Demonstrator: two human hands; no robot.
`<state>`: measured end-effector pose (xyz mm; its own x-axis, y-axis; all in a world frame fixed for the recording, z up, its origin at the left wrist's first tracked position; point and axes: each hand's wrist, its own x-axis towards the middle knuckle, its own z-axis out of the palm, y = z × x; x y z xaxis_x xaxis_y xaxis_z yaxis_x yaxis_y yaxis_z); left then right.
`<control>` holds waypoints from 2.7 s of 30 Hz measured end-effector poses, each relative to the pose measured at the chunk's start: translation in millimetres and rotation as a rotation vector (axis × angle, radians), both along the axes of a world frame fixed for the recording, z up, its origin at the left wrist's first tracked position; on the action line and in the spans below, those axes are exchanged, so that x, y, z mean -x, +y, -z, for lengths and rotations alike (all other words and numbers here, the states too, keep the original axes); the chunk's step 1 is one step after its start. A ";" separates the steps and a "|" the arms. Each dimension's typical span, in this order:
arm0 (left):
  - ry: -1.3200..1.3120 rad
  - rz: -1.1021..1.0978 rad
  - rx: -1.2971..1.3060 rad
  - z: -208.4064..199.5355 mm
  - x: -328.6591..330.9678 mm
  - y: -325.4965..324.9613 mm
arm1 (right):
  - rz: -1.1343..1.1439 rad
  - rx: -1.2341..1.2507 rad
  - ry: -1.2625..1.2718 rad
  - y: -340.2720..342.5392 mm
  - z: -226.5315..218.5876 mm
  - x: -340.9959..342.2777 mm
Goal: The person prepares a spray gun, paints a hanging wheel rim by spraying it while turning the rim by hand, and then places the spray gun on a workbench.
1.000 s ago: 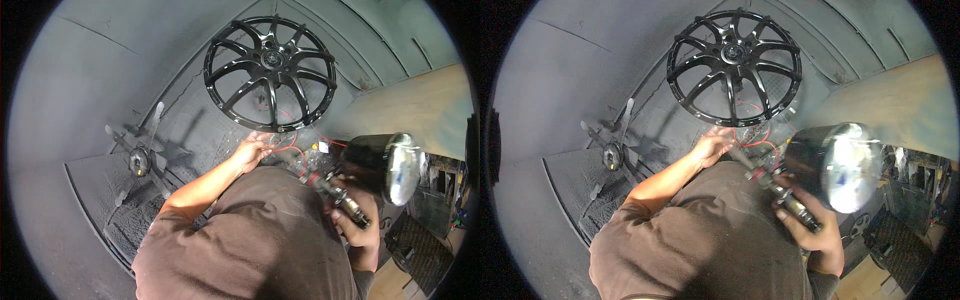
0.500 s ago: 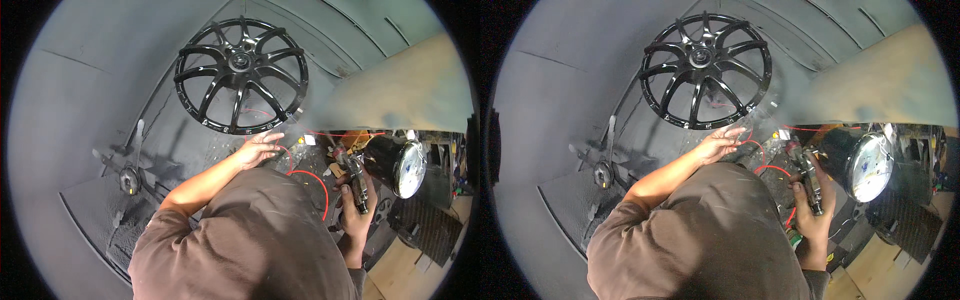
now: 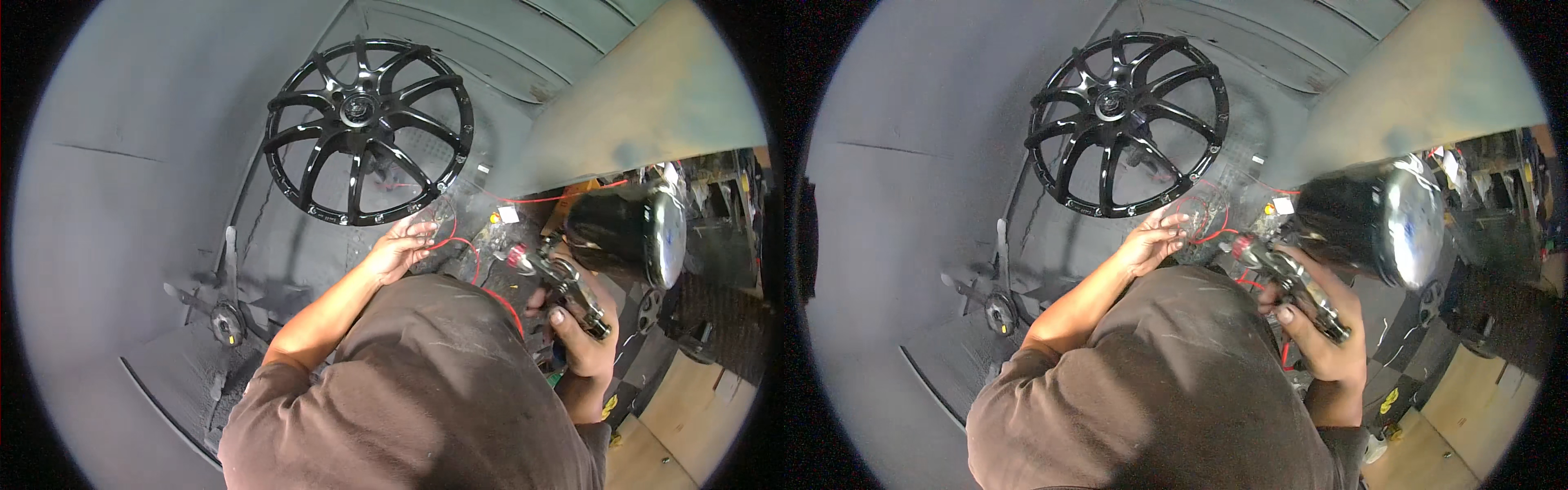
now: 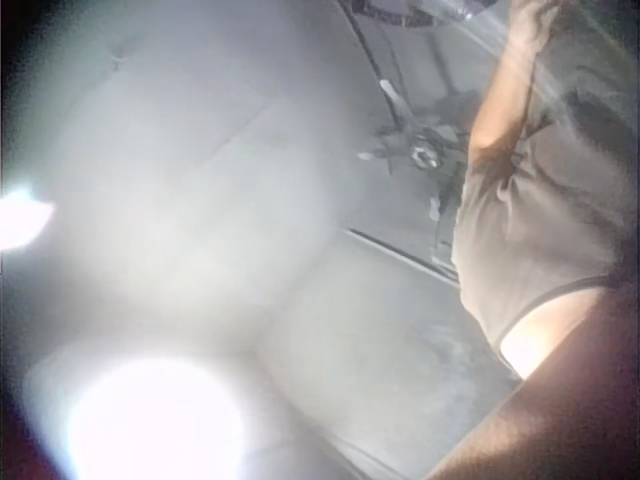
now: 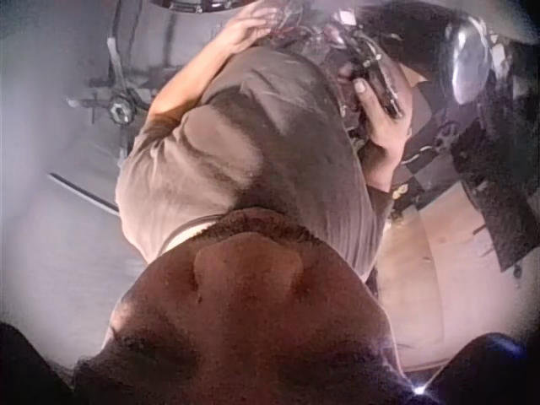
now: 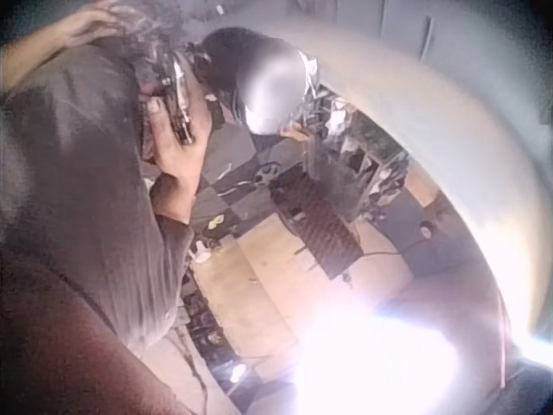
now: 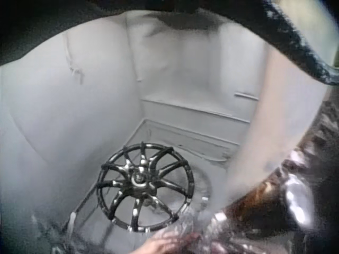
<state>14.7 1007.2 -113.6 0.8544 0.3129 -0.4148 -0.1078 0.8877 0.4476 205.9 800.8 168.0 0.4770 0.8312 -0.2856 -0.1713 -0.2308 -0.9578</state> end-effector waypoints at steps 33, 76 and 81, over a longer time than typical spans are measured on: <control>0.213 -0.322 -0.056 8.4 48.5 -2.4 | 0.205 -0.059 -0.211 -9.0 40.0 -23.0; 0.474 -0.834 -0.163 -7.5 113.3 105.1 | -0.022 -0.008 -0.186 -2.5 17.1 -29.9; 0.442 -0.776 0.175 -29.2 62.5 23.1 | 0.248 -0.005 -0.354 -10.3 42.3 -25.0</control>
<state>-47.7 1030.3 -84.4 0.1816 0.6357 -0.7503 -0.5542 0.6964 0.4559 230.9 790.4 125.7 0.7306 0.6797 -0.0642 0.1187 -0.2191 -0.9685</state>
